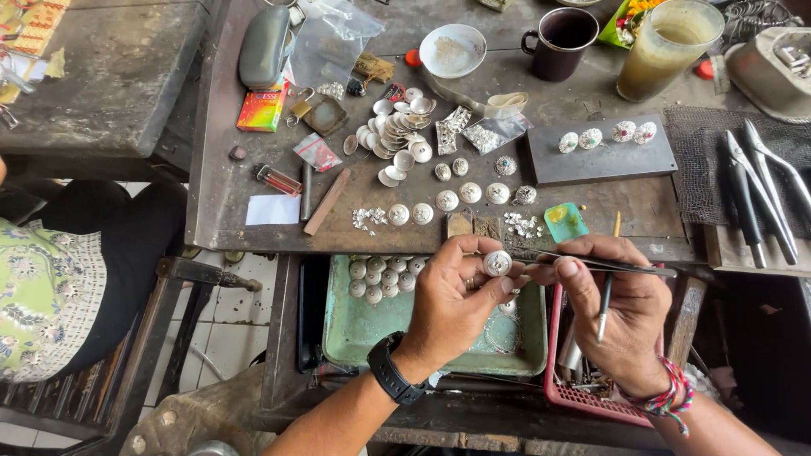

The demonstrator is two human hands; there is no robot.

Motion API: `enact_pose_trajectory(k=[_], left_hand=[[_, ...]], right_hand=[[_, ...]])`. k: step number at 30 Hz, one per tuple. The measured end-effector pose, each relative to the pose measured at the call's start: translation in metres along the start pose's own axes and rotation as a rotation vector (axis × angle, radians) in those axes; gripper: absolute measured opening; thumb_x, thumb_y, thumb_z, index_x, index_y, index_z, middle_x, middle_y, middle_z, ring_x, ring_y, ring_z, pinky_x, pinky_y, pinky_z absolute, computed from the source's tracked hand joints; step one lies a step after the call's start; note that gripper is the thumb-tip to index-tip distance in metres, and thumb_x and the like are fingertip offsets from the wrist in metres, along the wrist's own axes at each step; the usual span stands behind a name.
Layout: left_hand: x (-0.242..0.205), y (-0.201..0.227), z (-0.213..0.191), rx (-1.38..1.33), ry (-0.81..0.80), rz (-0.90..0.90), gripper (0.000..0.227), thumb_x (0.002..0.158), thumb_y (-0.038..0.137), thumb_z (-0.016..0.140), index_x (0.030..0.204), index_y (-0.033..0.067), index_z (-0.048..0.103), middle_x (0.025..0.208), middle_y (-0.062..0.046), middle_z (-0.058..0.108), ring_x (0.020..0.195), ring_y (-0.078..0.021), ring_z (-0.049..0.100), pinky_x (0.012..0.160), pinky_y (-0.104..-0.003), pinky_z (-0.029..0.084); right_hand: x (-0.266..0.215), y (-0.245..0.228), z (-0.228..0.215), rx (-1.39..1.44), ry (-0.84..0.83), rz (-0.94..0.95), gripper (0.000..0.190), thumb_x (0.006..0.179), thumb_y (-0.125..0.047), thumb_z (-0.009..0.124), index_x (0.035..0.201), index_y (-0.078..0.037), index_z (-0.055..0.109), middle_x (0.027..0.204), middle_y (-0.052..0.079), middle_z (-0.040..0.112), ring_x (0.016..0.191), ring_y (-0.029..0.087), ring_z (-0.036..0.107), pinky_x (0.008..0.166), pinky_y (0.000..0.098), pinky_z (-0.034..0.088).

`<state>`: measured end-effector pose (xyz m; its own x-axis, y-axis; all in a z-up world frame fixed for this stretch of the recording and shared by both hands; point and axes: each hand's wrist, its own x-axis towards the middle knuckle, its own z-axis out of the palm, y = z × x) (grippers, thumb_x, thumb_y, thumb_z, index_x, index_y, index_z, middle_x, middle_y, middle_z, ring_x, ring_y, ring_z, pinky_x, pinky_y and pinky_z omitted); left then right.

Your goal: A person is working at a jewelry workbench, applying a substance to small silver decorative components with a brush and using tweezers to manipulate them.

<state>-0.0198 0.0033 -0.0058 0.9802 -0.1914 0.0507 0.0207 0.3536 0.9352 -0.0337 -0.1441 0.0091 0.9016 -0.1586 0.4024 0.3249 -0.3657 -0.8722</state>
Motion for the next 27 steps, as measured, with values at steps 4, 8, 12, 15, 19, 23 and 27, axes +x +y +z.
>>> enact_pose_trajectory(k=[4, 8, 12, 15, 19, 23, 27], left_hand=[[0.003, -0.003, -0.003, 0.056, 0.018, -0.020, 0.030, 0.077, 0.001, 0.064, 0.102, 0.0035, 0.048, 0.078, -0.011, 0.063, 0.066, -0.0116, 0.059, 0.063, -0.024, 0.053], [0.006, 0.001, -0.003, 0.118, 0.027, -0.035, 0.029, 0.076, -0.001, 0.064, 0.101, 0.0039, 0.049, 0.078, -0.011, 0.064, 0.066, -0.0123, 0.060, 0.062, -0.024, 0.054], [0.009, 0.005, -0.005, 0.110, 0.035, -0.078, 0.031, 0.075, 0.000, 0.065, 0.101, 0.0029, 0.049, 0.074, -0.010, 0.059, 0.068, -0.0135, 0.060, 0.066, -0.025, 0.056], [0.011, 0.005, -0.005, 0.127, 0.028, -0.096, 0.030, 0.075, -0.002, 0.064, 0.101, 0.0021, 0.049, 0.074, -0.010, 0.061, 0.067, -0.0130, 0.060, 0.066, -0.024, 0.055], [0.012, 0.005, -0.006, 0.151, 0.048, -0.142, 0.031, 0.075, -0.001, 0.063, 0.102, 0.0035, 0.049, 0.078, -0.010, 0.063, 0.072, -0.0117, 0.060, 0.063, -0.022, 0.053], [0.015, 0.008, -0.008, 0.157, 0.044, -0.153, 0.030, 0.075, -0.002, 0.063, 0.101, 0.0036, 0.049, 0.081, -0.012, 0.065, 0.075, -0.0133, 0.062, 0.065, -0.022, 0.053], [0.017, 0.007, -0.008, 0.144, 0.045, -0.199, 0.030, 0.076, 0.001, 0.063, 0.102, 0.0047, 0.049, 0.082, -0.011, 0.066, 0.075, -0.0134, 0.063, 0.065, -0.022, 0.054]], right_hand=[[-0.001, 0.005, 0.004, -0.089, -0.021, -0.040, 0.015, 0.086, -0.013, 0.056, 0.080, -0.009, 0.068, 0.090, 0.001, 0.060, 0.084, 0.011, 0.055, 0.080, 0.0222, 0.042], [0.001, 0.007, 0.006, -0.034, -0.008, 0.021, 0.012, 0.084, -0.011, 0.058, 0.082, 0.000, 0.062, 0.084, 0.007, 0.061, 0.075, 0.015, 0.061, 0.070, 0.0228, 0.047], [0.003, 0.007, 0.008, -0.015, -0.010, 0.033, 0.014, 0.084, -0.010, 0.056, 0.081, 0.003, 0.063, 0.088, 0.009, 0.059, 0.074, 0.017, 0.062, 0.070, 0.0239, 0.052], [0.003, 0.009, 0.010, -0.045, -0.005, 0.093, 0.014, 0.084, -0.011, 0.057, 0.080, 0.000, 0.065, 0.088, 0.008, 0.059, 0.077, 0.015, 0.060, 0.074, 0.0233, 0.050], [0.001, 0.020, 0.010, -0.134, 0.007, 0.105, 0.013, 0.084, -0.011, 0.058, 0.078, -0.002, 0.066, 0.088, 0.007, 0.060, 0.080, 0.013, 0.058, 0.077, 0.0219, 0.046], [0.002, 0.018, 0.012, -0.182, 0.010, 0.143, 0.013, 0.083, -0.012, 0.058, 0.079, -0.001, 0.064, 0.088, 0.007, 0.061, 0.079, 0.014, 0.058, 0.079, 0.0235, 0.042], [0.004, 0.020, 0.015, -0.061, 0.009, 0.159, 0.013, 0.081, -0.008, 0.056, 0.082, 0.005, 0.056, 0.084, 0.014, 0.060, 0.074, 0.020, 0.064, 0.070, 0.0247, 0.052]])
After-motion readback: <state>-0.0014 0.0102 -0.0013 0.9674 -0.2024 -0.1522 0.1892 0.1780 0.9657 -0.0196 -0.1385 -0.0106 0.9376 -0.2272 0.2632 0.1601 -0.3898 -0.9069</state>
